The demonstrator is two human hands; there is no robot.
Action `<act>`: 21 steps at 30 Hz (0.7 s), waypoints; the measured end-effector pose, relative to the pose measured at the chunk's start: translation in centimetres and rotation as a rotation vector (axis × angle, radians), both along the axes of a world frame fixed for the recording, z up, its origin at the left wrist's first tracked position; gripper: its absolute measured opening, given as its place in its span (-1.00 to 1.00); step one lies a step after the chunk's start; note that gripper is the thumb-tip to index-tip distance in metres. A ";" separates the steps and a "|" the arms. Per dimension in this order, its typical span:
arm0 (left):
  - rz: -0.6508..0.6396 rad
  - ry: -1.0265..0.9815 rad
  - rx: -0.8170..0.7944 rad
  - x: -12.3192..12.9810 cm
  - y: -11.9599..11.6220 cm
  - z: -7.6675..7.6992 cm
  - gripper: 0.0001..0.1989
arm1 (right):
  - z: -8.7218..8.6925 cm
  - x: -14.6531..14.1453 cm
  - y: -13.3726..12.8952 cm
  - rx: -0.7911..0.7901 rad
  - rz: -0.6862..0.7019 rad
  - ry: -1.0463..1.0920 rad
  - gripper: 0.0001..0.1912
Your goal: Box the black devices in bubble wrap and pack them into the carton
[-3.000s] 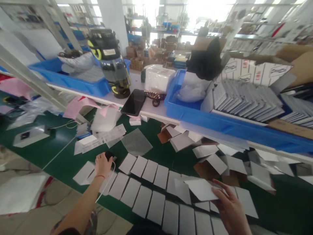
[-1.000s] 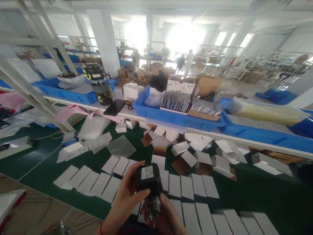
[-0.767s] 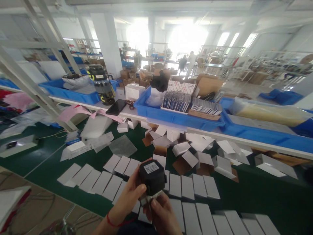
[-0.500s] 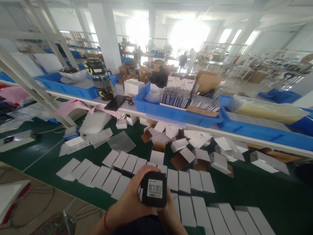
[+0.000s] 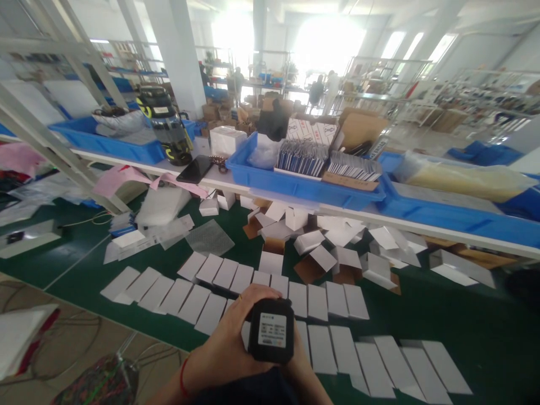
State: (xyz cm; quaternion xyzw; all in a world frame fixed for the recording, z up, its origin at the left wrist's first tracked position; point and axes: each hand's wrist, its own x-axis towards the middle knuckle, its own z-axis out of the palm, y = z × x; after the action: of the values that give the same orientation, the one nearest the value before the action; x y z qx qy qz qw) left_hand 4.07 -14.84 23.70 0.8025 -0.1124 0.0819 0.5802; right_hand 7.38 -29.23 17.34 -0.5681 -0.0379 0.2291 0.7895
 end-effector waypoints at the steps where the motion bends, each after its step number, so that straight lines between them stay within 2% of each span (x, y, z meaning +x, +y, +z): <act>1: 0.036 0.051 -0.055 0.0 0.0 -0.2 -0.20 | 0.2 0.0 0.0 0.003 -0.004 -0.006 -0.51; 5: 0.164 0.279 -0.420 0.2 0.2 -1.5 -0.16 | 0.4 -0.4 0.2 0.031 0.056 0.034 -0.55; 9: 0.093 0.312 -0.675 1.2 0.5 -2.9 -0.12 | 0.2 -0.8 0.2 0.153 0.117 0.167 -0.48; 12: 0.069 0.309 -0.751 1.6 0.8 -3.7 -0.14 | -0.4 -0.7 0.1 0.323 0.197 0.358 -0.40; 16: -0.013 0.425 -0.826 1.5 0.5 -4.6 -0.23 | -2.9 -0.4 0.4 0.680 0.525 0.633 -0.33; 18: -0.050 0.466 -0.887 1.6 0.0 -4.9 -0.29 | -4.4 -0.5 0.6 0.806 0.690 0.671 -0.32; 20: -0.028 0.442 -0.900 1.8 -0.7 -4.8 -0.27 | -5.2 -0.7 0.8 0.769 0.743 0.653 -0.32; 21: 0.004 0.417 -0.869 2.0 -0.9 -4.7 -0.24 | -5.4 -0.7 0.8 0.675 0.697 0.599 -0.33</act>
State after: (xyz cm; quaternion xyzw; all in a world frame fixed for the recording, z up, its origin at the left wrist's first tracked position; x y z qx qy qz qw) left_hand 6.03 -15.78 19.03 0.4853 0.0525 -0.0404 0.8718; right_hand 6.65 -28.46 11.97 -0.1488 -0.0688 0.6023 0.7813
